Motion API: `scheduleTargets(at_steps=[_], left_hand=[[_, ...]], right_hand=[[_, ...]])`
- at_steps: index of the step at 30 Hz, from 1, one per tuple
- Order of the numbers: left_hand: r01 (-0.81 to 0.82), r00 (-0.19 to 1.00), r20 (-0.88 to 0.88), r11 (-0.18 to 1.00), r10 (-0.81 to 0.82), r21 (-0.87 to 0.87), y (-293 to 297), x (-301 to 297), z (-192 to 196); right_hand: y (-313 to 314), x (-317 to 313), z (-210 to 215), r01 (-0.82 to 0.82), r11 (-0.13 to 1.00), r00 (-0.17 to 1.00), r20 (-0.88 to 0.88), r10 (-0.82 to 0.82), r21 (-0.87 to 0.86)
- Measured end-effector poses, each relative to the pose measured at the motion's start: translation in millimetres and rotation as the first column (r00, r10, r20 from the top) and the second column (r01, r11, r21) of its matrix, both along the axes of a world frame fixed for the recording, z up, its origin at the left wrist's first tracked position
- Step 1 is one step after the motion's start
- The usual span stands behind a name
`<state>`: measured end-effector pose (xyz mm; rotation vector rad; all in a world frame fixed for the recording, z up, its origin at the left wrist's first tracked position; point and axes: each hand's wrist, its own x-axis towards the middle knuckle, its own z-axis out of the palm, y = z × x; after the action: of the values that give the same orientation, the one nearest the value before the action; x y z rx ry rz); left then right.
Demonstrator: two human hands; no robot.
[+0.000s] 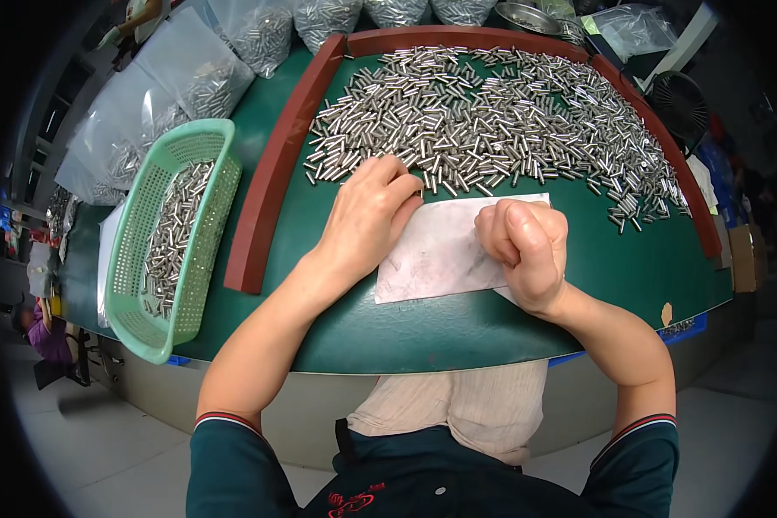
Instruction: Inspecting small cylindrical metal pins using a small tool on a workbench.
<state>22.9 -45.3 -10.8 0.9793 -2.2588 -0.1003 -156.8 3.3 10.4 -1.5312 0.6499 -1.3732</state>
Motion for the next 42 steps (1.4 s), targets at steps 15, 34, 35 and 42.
scheduleTargets(at_steps=[15, 34, 35, 42], left_hand=[[0.01, 0.998, 0.061, 0.998, -0.014, 0.058, 1.8, 9.4, 4.2], [0.192, 0.981, -0.047, 0.968, -0.187, 0.159, 21.3, -12.1, 0.9], [0.174, 0.985, -0.045, 0.967, -0.169, 0.185, 22.2, -12.2, 2.1], [0.135, 0.99, -0.061, 0.964, -0.124, 0.229, 23.3, -17.2, 4.2]], right_hand=[[-4.7, -3.3, -4.7, -0.029, 0.999, 0.995, 0.092, 0.026, 0.024], [-5.0, -7.2, 6.5, -0.047, 0.998, 0.943, 0.332, 0.032, 0.037], [-5.4, -7.3, 9.3, -0.057, 0.996, 0.934, 0.357, 0.029, 0.068], [-19.2, -8.3, 7.4, -0.125, 0.933, 0.842, 0.533, -0.081, 0.339]])
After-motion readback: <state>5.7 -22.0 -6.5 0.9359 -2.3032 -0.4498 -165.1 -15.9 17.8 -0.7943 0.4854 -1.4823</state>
